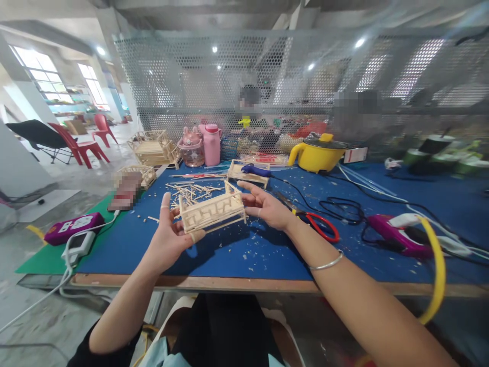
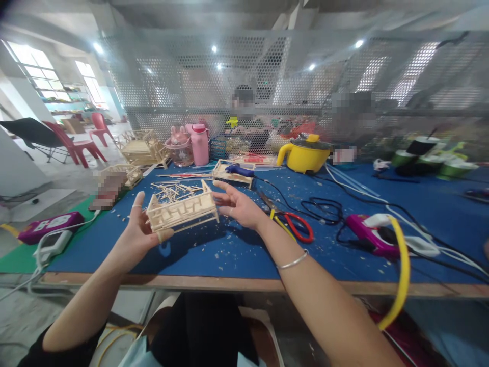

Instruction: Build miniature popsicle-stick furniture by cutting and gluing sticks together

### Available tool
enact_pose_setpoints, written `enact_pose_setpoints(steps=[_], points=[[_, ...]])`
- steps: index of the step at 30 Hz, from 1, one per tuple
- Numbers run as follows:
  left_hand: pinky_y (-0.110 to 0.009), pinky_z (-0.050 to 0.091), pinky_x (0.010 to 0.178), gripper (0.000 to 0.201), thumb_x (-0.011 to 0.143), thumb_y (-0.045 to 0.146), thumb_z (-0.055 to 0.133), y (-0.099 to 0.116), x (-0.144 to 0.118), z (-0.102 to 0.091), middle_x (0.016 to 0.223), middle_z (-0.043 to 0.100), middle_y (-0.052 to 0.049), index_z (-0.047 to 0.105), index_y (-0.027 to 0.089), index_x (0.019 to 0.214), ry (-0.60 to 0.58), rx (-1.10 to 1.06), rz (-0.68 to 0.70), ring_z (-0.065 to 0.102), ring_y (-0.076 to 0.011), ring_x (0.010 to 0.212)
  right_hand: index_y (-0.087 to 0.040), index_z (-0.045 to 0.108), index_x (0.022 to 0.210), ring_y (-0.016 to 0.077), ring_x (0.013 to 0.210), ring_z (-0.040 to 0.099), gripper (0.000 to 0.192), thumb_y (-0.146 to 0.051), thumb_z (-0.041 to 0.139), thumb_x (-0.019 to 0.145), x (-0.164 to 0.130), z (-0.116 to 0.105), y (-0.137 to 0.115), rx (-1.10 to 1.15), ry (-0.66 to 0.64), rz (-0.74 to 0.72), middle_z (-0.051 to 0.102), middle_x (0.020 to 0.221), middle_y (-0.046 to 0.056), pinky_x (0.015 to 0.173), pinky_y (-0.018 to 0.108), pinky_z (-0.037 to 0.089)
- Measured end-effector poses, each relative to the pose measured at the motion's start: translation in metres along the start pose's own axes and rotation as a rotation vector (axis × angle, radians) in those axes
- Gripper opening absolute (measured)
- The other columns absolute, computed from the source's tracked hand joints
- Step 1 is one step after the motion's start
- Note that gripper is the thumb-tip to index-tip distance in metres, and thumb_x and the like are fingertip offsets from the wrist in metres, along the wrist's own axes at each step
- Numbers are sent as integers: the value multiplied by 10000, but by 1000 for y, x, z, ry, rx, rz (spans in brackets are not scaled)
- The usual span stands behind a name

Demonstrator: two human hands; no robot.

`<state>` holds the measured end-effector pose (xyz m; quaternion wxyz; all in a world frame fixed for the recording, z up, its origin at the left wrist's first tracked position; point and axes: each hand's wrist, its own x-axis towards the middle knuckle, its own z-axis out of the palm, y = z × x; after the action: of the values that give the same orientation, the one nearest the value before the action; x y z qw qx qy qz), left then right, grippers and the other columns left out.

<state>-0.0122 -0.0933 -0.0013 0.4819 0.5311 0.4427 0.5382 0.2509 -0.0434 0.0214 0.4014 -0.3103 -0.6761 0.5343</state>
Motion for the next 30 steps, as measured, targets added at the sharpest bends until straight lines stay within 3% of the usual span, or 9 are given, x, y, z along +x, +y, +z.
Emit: enact_pose_setpoints(steps=[4, 7, 10, 12, 14, 20, 26, 30], points=[[-334, 553, 892, 1260, 635, 262, 830, 2, 1, -5, 1434, 473, -143, -68, 301, 1517, -3, -35, -13, 643, -246, 1110, -273, 292, 1446, 176, 1160, 603, 740, -113, 566, 777, 4, 1, 0, -69, -24, -7, 535, 1419, 80, 867, 304, 517], [-361, 547, 906, 1237, 619, 256, 845, 4, 3, -3, 1407, 511, -152, 2, 275, 1523, 21, -70, -19, 646, -259, 1107, -252, 329, 1446, 167, 1072, 638, 661, -134, 511, 822, 5, -3, -1, -526, 103, 30, 601, 1339, 75, 796, 285, 522], [-365, 543, 912, 1205, 614, 241, 847, 8, 6, 2, 1377, 540, -169, 56, 239, 1522, 97, -99, -44, 655, -256, 1087, -195, 664, 1129, 209, 913, 661, 332, -288, 607, 816, 4, -10, 2, -952, 243, 111, 721, 1038, 83, 770, 313, 492], [-348, 531, 932, 1169, 635, 223, 831, 11, 9, 5, 1355, 561, -169, 70, 216, 1521, 131, -99, -48, 652, -244, 1091, -190, 742, 851, 241, 835, 660, 202, -354, 706, 741, 3, -11, 7, -1033, 250, 158, 731, 858, 86, 745, 332, 470], [-341, 527, 940, 1131, 662, 209, 809, 12, 12, 6, 1334, 578, -164, 72, 208, 1520, 136, -85, -34, 657, -233, 1080, -207, 742, 729, 242, 795, 662, 123, -329, 733, 714, 3, -9, 12, -1085, 244, 190, 731, 780, 74, 716, 319, 451], [-363, 527, 933, 1097, 689, 212, 776, 1, 31, 11, 1378, 515, -181, 54, 221, 1514, 13, 5, 57, 652, -228, 1084, -212, 667, 623, 209, 791, 664, 100, -164, 700, 704, 4, -4, 13, -1054, 334, 187, 731, 753, 48, 701, 269, 430], [-447, 513, 957, 1127, 715, 277, 753, -21, 62, 32, 1489, 374, -197, -39, 251, 1517, -251, 203, 219, 612, -275, 1148, -184, 574, 953, 129, 614, 644, 175, -162, 409, 900, 0, -37, 8, -803, 661, 159, 702, 759, 42, 583, 226, 464], [-459, 499, 976, 1171, 719, 269, 742, -32, 78, 37, 1470, 409, -196, -116, 242, 1515, -355, 265, 233, 612, -277, 1159, -191, 540, 1023, 141, 717, 692, 190, -158, 399, 900, 1, -45, 13, -648, 696, 113, 715, 864, 61, 575, 223, 500]])
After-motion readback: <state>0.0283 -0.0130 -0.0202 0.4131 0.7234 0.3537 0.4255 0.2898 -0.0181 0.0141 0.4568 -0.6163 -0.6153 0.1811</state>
